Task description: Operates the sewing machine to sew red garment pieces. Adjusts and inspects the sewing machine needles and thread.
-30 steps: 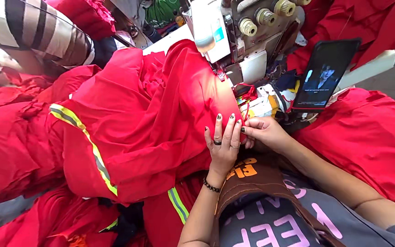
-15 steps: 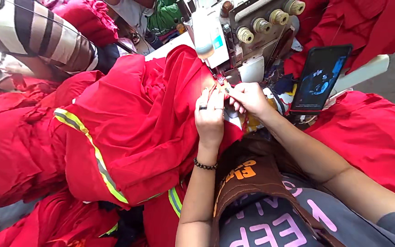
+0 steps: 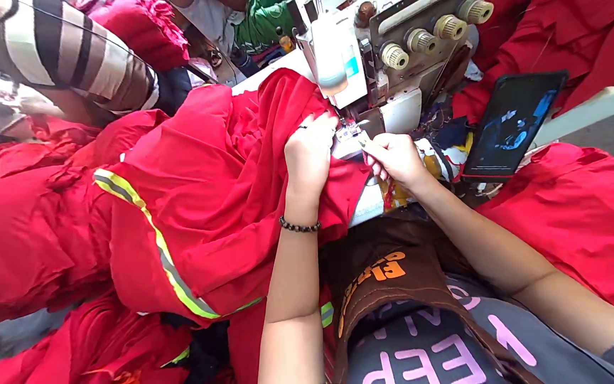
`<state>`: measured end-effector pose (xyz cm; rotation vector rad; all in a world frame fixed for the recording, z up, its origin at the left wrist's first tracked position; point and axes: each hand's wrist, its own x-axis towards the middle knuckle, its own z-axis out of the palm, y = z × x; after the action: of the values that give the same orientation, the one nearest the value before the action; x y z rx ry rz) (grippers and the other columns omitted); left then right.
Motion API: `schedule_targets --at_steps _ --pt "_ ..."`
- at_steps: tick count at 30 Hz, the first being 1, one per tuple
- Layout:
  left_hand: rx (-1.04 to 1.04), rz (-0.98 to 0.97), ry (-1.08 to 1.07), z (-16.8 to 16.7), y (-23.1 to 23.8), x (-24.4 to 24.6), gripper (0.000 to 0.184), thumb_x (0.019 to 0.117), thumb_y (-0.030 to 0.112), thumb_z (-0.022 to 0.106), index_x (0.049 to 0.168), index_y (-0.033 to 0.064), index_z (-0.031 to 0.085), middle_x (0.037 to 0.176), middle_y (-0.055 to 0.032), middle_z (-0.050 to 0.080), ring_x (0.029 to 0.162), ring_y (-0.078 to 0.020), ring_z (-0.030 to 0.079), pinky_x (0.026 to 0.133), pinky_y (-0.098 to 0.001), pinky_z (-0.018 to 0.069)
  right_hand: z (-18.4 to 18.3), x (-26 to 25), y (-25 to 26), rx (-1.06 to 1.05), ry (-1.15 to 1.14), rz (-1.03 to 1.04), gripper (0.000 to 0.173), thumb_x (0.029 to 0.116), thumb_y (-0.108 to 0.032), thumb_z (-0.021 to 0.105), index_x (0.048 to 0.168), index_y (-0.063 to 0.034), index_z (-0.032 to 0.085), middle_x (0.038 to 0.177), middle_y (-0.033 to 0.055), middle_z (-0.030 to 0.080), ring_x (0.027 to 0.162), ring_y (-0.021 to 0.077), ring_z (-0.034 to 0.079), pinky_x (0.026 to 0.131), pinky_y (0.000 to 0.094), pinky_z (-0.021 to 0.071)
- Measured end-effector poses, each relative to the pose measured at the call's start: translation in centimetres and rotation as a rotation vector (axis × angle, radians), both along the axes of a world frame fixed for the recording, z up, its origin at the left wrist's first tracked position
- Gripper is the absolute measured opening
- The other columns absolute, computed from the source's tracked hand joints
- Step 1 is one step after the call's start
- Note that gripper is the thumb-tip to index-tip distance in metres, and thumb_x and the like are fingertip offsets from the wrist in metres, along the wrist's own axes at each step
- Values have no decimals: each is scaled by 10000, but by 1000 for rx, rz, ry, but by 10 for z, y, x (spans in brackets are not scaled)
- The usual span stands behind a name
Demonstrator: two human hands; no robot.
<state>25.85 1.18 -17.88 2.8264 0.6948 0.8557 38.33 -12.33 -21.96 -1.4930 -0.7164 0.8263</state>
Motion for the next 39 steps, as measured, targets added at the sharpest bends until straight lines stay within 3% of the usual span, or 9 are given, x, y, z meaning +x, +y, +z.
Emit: schedule_targets --at_steps 7,10,13,16,20,24,28,33,39 --pt "50 273 5 4 23 -39 343 1036 4 431 1213 52 721 1389 -93 655 1290 -274 623 1074 -465 487 24 -7 -14 -15 -285 78 263 1050 -227 564 915 -56 711 720 -3 689 515 60 585 502 252 509" --pt "79 308 -86 12 -9 -66 340 1044 7 432 1273 39 681 1454 -99 602 1349 -261 575 1107 -441 472 33 -19 -2 164 -414 66 191 1019 -158 588 1135 -86 721 1059 22 731 658 67 652 602 269 573" --pt "166 329 -299 16 -34 -73 306 1039 3 473 1209 42 724 1369 -114 663 1307 -243 617 1084 -399 512 37 -24 14 193 -521 246 485 1019 -164 586 1497 -107 518 1558 70 492 1074 137 689 855 334 589" --pt "219 312 -388 7 -65 -80 295 1019 -14 504 1189 41 739 1340 -139 677 1298 -272 622 1072 -407 525 31 -26 8 244 -588 352 348 1044 -192 564 1368 -81 622 1316 105 646 890 149 699 774 350 607" --pt "104 268 -232 -31 -108 -78 281 970 5 566 1187 38 743 1351 -143 672 1273 -306 636 1006 -425 556 11 -13 -27 137 -784 221 259 1045 -214 542 1045 -68 755 1032 93 711 914 212 698 796 434 582" --pt "46 182 -102 -73 -130 -56 268 958 18 596 1162 72 760 1318 -114 698 1161 -286 705 829 -410 615 -7 4 -40 -113 -959 25 293 1063 -233 511 1074 -42 733 1113 168 710 935 354 720 758 561 572" --pt "-16 145 -51 -79 -142 -48 260 908 6 636 1117 71 778 1269 -116 723 1096 -279 733 798 -407 619 -12 3 -48 -84 -543 136 290 1064 -260 529 1126 -67 736 1025 81 725 868 163 702 794 389 587" --pt "-169 6 6 -46 -134 -55 227 967 216 691 1088 43 774 1197 -117 743 1063 -273 734 844 -426 612 -21 -13 -59 -29 -101 163 171 997 -119 653 1126 -12 688 889 72 741 661 107 706 620 289 619" --pt "-32 -208 86 7 -106 -34 283 948 -34 597 1167 51 754 1240 -114 725 818 -268 736 641 -390 587 -26 -17 -64 6 -121 91 172 982 -86 656 1143 -32 684 877 38 718 681 67 664 641 259 579"
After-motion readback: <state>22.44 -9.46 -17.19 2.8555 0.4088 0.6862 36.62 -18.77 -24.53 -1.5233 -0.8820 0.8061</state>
